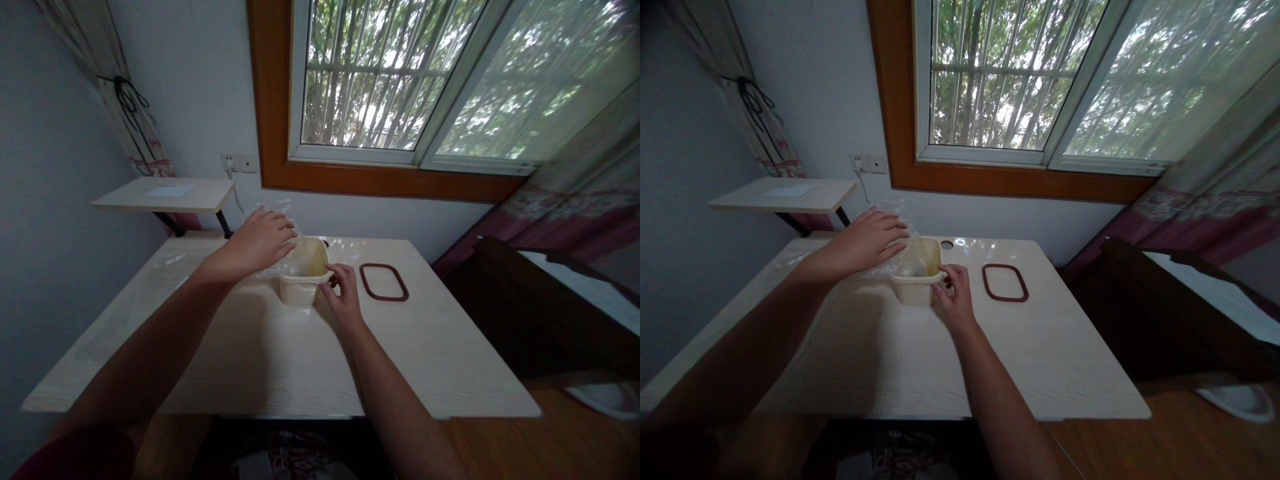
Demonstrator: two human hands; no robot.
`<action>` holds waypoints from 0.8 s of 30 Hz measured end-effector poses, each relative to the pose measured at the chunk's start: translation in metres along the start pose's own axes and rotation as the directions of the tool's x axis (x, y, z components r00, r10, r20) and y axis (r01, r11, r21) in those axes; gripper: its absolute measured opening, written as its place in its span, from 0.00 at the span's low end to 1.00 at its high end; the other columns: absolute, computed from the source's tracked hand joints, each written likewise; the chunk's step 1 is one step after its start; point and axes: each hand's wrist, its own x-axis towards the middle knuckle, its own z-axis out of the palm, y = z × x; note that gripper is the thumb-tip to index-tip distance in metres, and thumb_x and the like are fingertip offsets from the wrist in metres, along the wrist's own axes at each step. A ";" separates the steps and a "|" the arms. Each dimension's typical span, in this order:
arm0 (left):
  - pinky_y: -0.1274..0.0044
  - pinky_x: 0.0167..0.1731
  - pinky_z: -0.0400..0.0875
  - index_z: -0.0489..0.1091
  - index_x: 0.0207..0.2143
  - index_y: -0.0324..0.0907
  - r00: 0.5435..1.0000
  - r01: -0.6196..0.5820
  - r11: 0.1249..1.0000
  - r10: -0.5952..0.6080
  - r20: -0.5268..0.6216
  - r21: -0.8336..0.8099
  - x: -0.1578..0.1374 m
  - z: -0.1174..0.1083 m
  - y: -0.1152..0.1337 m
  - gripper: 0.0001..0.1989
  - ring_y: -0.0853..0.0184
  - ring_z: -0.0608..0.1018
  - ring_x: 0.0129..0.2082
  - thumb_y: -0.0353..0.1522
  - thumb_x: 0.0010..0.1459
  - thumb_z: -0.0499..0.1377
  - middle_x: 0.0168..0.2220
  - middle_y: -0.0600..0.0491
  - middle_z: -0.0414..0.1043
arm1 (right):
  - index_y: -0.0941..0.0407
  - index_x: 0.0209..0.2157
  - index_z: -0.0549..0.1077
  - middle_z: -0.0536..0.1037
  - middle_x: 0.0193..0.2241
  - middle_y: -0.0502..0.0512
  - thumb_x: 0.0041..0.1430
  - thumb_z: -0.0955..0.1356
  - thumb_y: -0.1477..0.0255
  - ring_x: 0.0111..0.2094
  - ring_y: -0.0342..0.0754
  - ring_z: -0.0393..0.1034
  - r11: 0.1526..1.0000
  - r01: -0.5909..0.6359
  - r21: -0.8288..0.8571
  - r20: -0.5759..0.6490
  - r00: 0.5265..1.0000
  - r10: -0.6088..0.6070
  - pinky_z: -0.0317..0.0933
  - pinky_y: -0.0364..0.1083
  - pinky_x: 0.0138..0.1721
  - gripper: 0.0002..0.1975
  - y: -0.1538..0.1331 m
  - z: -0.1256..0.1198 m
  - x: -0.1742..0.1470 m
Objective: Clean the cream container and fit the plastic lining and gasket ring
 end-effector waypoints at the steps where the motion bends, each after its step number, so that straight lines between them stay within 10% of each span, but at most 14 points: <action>1: 0.58 0.64 0.54 0.77 0.50 0.45 0.999 0.039 0.999 -0.039 0.021 0.025 -0.002 0.006 -0.005 0.16 0.55 0.71 0.59 0.39 0.67 0.55 0.54 0.46 0.75 | 0.47 0.56 0.69 0.66 0.48 0.56 0.63 0.69 0.71 0.42 0.50 0.66 1.000 0.001 -0.001 0.001 1.000 -0.001 0.67 0.50 0.40 0.21 0.000 0.000 0.000; 14: 0.69 0.59 0.66 0.71 0.58 0.41 0.947 0.235 0.922 -0.145 0.288 -0.309 -0.048 0.058 -0.054 0.24 0.59 0.75 0.57 0.43 0.69 0.48 0.58 0.44 0.73 | 0.47 0.56 0.69 0.66 0.48 0.56 0.63 0.69 0.70 0.42 0.50 0.66 1.000 -0.015 -0.014 0.000 1.000 0.015 0.67 0.50 0.40 0.20 -0.001 0.001 -0.001; 20: 0.62 0.64 0.60 0.64 0.63 0.41 0.991 0.123 0.947 -0.134 -0.017 -0.297 -0.044 0.039 -0.050 0.26 0.57 0.68 0.63 0.42 0.67 0.52 0.62 0.42 0.67 | 0.47 0.56 0.70 0.66 0.48 0.56 0.63 0.69 0.69 0.41 0.50 0.66 1.000 -0.014 -0.018 -0.006 1.000 0.014 0.67 0.51 0.40 0.20 0.000 0.002 -0.001; 24: 0.61 0.67 0.54 0.59 0.67 0.47 0.998 0.057 0.924 -0.047 0.035 -0.379 -0.037 0.023 -0.035 0.31 0.57 0.60 0.69 0.46 0.66 0.55 0.69 0.44 0.57 | 0.48 0.56 0.70 0.67 0.47 0.57 0.63 0.69 0.69 0.41 0.50 0.66 0.999 -0.022 -0.023 -0.004 1.000 0.022 0.68 0.51 0.40 0.19 -0.002 0.001 -0.001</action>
